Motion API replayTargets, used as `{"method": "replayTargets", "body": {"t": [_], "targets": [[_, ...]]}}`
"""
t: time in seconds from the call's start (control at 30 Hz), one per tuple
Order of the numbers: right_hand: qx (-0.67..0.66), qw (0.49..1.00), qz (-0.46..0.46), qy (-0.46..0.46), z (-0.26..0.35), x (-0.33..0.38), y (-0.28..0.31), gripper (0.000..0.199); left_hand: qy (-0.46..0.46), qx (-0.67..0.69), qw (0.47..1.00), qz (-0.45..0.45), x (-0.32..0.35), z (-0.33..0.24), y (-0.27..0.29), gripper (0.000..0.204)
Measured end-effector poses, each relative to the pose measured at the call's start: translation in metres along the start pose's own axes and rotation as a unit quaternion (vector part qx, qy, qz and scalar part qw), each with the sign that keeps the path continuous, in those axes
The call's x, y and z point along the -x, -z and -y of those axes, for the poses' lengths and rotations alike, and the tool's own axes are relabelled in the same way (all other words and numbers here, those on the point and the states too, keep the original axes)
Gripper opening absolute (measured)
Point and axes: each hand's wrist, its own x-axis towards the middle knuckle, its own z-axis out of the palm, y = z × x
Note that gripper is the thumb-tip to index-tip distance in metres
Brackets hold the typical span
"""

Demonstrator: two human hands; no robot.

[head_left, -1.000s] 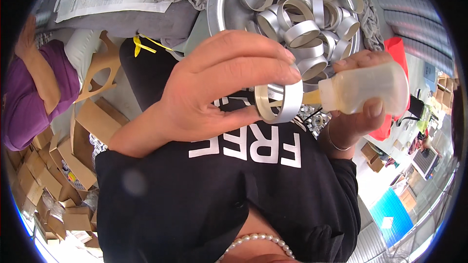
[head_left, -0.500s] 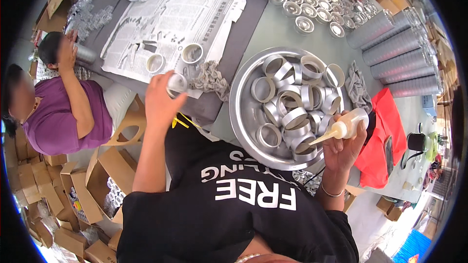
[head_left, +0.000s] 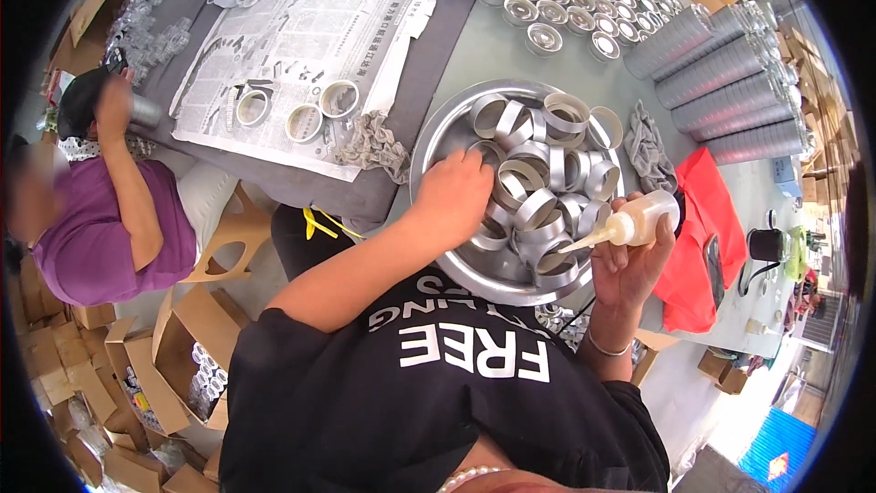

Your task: The person applies glue from a squeeze bottle to the inner edge of small silver metal rings. They pick up each ring from a metal tray, apply the adhesive, and place the ring back into the tray. Another person is visible in the background working with similar materials.

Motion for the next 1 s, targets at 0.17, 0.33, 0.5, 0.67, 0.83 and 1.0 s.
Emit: {"method": "replayTargets", "body": {"t": [0.17, 0.33, 0.5, 0.67, 0.83, 1.0], "targets": [[0.006, 1.000, -0.010, 0.017, 0.000, 0.004, 0.007, 0.046, 0.051, 0.062, 0.996, 0.044, 0.005, -0.006, 0.010, 0.012], [-0.001, 1.000, -0.022, 0.016, -0.006, 0.001, 0.011, 0.047, 0.055, 0.150, 0.987, 0.012, 0.014, 0.001, 0.026, 0.027], [0.011, 1.000, -0.024, 0.012, -0.007, 0.001, 0.009, 0.047, 0.100, 0.239, 0.959, -0.117, 0.023, 0.005, 0.034, 0.030], [0.017, 0.999, -0.030, 0.011, -0.007, 0.000, 0.013, 0.047, -0.065, 0.167, 0.983, -0.048, 0.055, -0.005, 0.039, 0.031], [0.008, 1.000, -0.020, 0.008, -0.009, 0.002, 0.021, 0.050, -0.074, 0.142, 0.976, 0.149, 0.055, -0.012, 0.060, 0.032], [-0.003, 1.000, 0.017, 0.005, -0.012, 0.001, 0.021, 0.050, -0.018, 0.071, 0.981, 0.182, 0.041, -0.023, 0.038, 0.049]]}}
